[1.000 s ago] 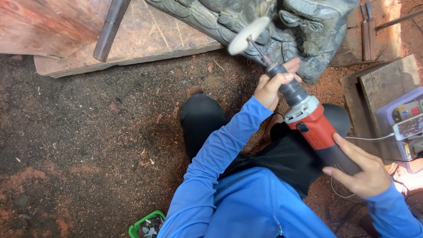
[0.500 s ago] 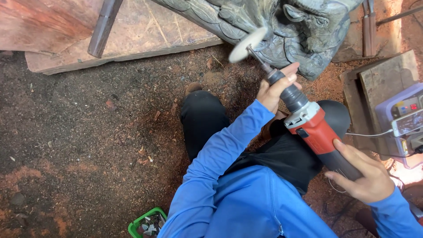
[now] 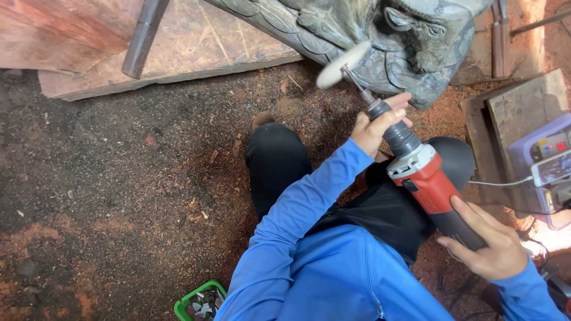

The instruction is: Using a rotary tool with a buffing wheel to polish the surface of a wooden water buffalo sculpture.

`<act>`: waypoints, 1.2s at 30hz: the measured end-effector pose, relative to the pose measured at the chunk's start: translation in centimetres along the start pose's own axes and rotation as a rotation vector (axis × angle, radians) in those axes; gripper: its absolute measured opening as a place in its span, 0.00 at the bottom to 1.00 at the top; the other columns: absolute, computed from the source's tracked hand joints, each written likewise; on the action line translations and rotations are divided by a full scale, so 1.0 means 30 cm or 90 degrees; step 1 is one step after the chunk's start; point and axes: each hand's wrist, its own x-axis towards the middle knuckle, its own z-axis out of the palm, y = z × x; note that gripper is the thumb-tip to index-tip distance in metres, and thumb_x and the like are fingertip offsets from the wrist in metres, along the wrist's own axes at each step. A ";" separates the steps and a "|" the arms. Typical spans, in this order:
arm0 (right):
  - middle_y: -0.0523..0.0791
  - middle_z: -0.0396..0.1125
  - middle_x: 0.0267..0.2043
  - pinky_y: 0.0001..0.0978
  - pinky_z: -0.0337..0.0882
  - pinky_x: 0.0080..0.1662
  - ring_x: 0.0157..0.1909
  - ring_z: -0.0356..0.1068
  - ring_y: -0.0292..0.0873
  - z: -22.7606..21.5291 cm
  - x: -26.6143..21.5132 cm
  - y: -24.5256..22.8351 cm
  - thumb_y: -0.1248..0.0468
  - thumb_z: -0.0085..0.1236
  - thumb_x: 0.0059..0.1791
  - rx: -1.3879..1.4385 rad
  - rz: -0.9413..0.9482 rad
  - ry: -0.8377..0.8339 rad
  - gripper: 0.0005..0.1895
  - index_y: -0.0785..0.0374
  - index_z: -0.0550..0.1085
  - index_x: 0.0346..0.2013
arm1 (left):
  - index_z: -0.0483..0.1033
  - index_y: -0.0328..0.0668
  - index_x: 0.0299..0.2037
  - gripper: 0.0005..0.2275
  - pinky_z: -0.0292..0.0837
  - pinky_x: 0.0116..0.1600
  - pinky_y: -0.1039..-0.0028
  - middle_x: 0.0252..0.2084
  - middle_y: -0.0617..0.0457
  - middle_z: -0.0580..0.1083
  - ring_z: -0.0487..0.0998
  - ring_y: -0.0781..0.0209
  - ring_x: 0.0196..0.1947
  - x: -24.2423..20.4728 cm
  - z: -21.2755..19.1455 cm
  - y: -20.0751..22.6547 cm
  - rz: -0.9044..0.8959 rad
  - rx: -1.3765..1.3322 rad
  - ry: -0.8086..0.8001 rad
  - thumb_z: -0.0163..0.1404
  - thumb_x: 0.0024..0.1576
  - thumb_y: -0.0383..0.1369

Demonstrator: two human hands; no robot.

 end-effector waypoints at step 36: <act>0.61 0.68 0.64 0.39 0.73 0.56 0.57 0.73 0.54 -0.010 0.152 -0.172 0.72 0.73 0.30 0.001 -0.103 0.103 0.47 0.79 0.69 0.64 | 0.59 0.20 0.67 0.41 0.81 0.44 0.61 0.40 0.34 0.77 0.82 0.49 0.35 0.209 -0.012 0.208 0.102 0.038 -0.088 0.57 0.47 0.44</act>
